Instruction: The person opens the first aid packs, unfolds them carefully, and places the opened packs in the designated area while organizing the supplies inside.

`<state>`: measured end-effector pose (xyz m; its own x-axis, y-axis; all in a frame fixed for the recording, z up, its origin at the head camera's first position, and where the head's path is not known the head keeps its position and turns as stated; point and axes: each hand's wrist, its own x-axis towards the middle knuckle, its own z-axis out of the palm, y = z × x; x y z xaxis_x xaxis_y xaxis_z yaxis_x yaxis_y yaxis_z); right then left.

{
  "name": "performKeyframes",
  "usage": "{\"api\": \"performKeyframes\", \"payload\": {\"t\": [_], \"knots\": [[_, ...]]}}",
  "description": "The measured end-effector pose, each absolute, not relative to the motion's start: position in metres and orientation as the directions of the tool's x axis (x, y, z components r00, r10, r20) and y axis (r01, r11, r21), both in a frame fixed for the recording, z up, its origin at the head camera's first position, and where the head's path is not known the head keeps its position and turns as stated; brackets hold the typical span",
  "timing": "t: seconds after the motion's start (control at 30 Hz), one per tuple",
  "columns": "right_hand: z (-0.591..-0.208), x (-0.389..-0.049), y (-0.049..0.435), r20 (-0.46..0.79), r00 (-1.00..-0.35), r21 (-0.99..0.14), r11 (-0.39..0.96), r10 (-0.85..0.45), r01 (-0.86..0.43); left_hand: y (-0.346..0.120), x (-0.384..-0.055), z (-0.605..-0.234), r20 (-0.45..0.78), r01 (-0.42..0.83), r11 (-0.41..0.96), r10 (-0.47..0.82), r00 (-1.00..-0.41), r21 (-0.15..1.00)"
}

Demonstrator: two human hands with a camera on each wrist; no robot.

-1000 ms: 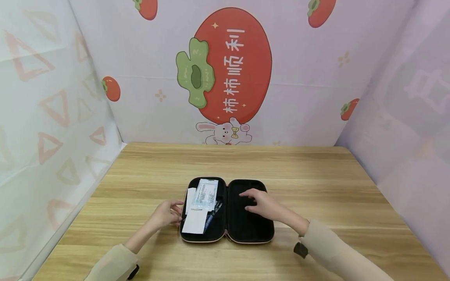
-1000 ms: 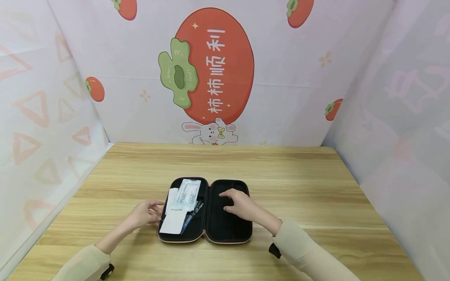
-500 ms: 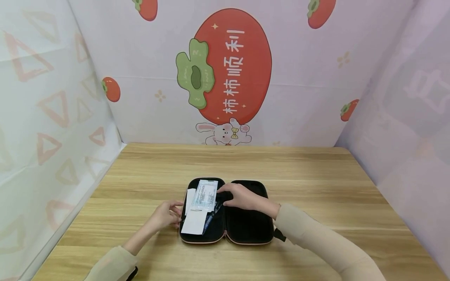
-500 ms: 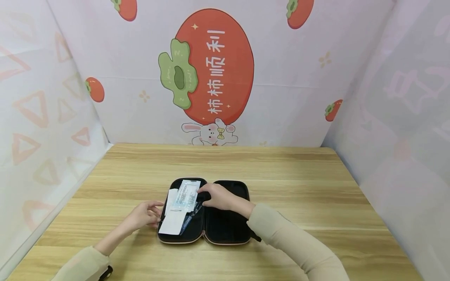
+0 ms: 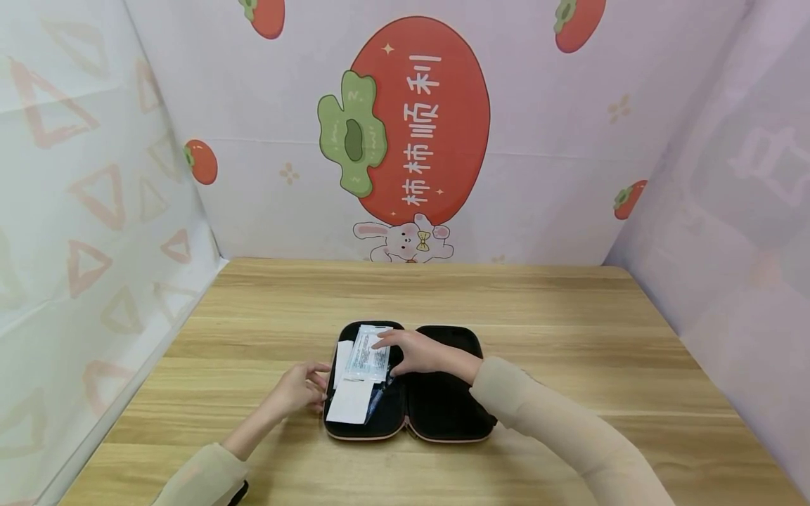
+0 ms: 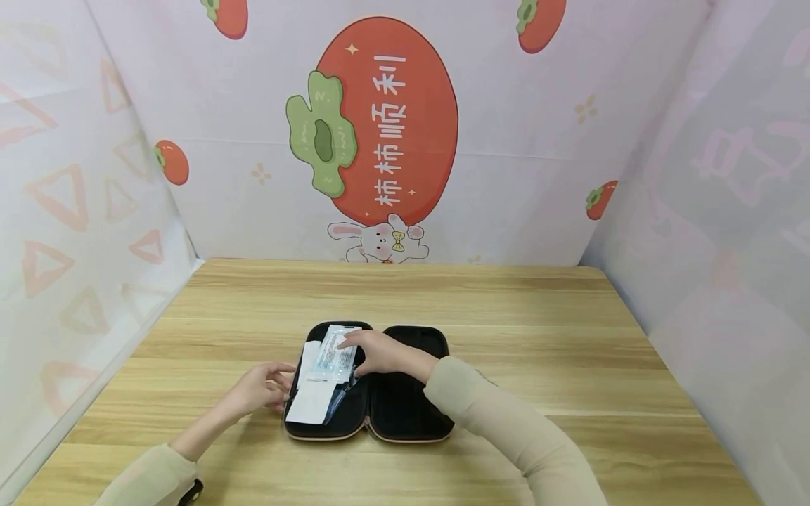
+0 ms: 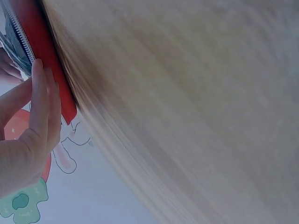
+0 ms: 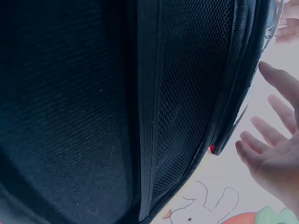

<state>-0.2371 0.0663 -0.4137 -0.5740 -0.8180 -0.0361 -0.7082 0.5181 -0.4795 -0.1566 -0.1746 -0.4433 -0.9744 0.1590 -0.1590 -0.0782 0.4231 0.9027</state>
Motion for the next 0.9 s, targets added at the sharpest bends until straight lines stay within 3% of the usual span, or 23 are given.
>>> {"api": "performKeyframes", "payload": {"t": [0.57,0.9], "knots": [[-0.425,-0.240,0.054,-0.090,-0.523,-0.434,0.506,-0.848,-0.746,-0.173,-0.155,-0.442,-0.161,-0.082,0.430,0.151,-0.975,0.899],[-0.424,-0.238,0.056,-0.076,-0.526,-0.445,0.501,-0.847,-0.742,-0.174,-0.154,-0.443,-0.127,-0.037,0.470,0.163,-0.978,0.882]]}}
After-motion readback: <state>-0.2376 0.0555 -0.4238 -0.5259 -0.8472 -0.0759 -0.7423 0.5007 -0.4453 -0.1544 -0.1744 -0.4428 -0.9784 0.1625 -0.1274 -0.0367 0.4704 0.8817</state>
